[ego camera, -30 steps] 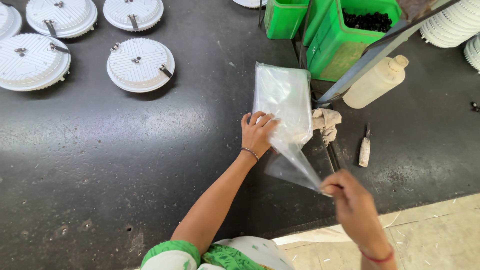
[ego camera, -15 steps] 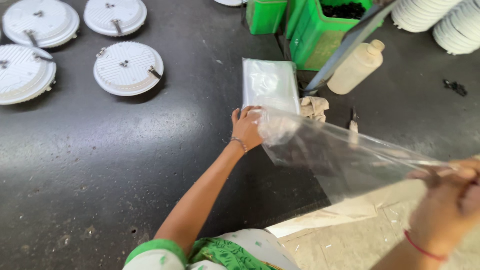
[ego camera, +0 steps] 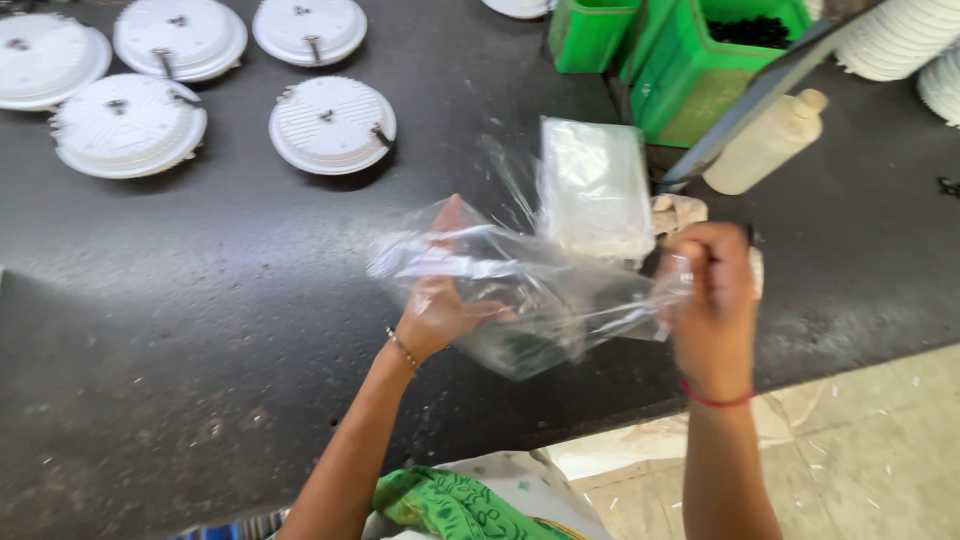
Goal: The person places round white LED panel light fixtures into clear plastic bags one at a time, folds the bag openings closed, and stacks the bagged fixtures on the work table. They also handle stacks of unassembled fixture parts and a blue crate of fixtures while working.
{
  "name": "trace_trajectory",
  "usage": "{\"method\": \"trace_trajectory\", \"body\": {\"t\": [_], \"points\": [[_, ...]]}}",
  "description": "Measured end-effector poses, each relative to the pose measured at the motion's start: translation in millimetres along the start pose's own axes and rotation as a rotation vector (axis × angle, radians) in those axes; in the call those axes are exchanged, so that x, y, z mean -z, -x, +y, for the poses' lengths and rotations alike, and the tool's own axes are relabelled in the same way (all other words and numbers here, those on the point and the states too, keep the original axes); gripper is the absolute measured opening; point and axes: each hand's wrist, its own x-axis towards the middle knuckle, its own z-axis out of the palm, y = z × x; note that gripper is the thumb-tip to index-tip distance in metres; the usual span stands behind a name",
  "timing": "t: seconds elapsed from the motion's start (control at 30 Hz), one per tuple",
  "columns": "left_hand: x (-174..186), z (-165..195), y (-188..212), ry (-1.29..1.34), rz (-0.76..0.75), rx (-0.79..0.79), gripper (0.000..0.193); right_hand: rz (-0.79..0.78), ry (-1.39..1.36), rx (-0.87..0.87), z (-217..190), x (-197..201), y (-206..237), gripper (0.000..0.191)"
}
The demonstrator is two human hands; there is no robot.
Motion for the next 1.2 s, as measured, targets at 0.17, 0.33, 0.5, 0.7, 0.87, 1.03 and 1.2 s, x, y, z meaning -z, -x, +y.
{"method": "trace_trajectory", "body": {"t": [0.17, 0.33, 0.5, 0.7, 0.87, 1.03, 1.2], "points": [[86, -35, 65, 0.663, 0.291, 0.617, 0.069, -0.188, 0.113, 0.350, 17, -85, 6, 0.020], [208, -86, 175, 0.490, 0.575, 1.119, 0.038, -0.693, 0.136, 0.372, 79, -164, 42, 0.025], [280, -75, 241, 0.320, 0.818, 1.117, 0.031, -0.801, 0.205, 0.372, 141, -201, 59, 0.002], [240, -76, 197, 0.367, 0.432, 1.320, 0.049, -0.879, 0.255, 0.485, 151, -208, 67, 0.002], [138, -74, 152, -0.389, -0.221, 0.564, 0.071, -0.880, 0.277, 0.477, 146, -210, 65, 0.001], [99, -41, 139, -0.466, -0.411, 0.631, 0.044, -0.893, 0.236, 0.400, 156, -210, 63, 0.004], [93, -51, 142, -0.462, -0.437, 0.668, 0.018, -0.781, -0.303, -0.235, 172, -197, 57, 0.019]]}}
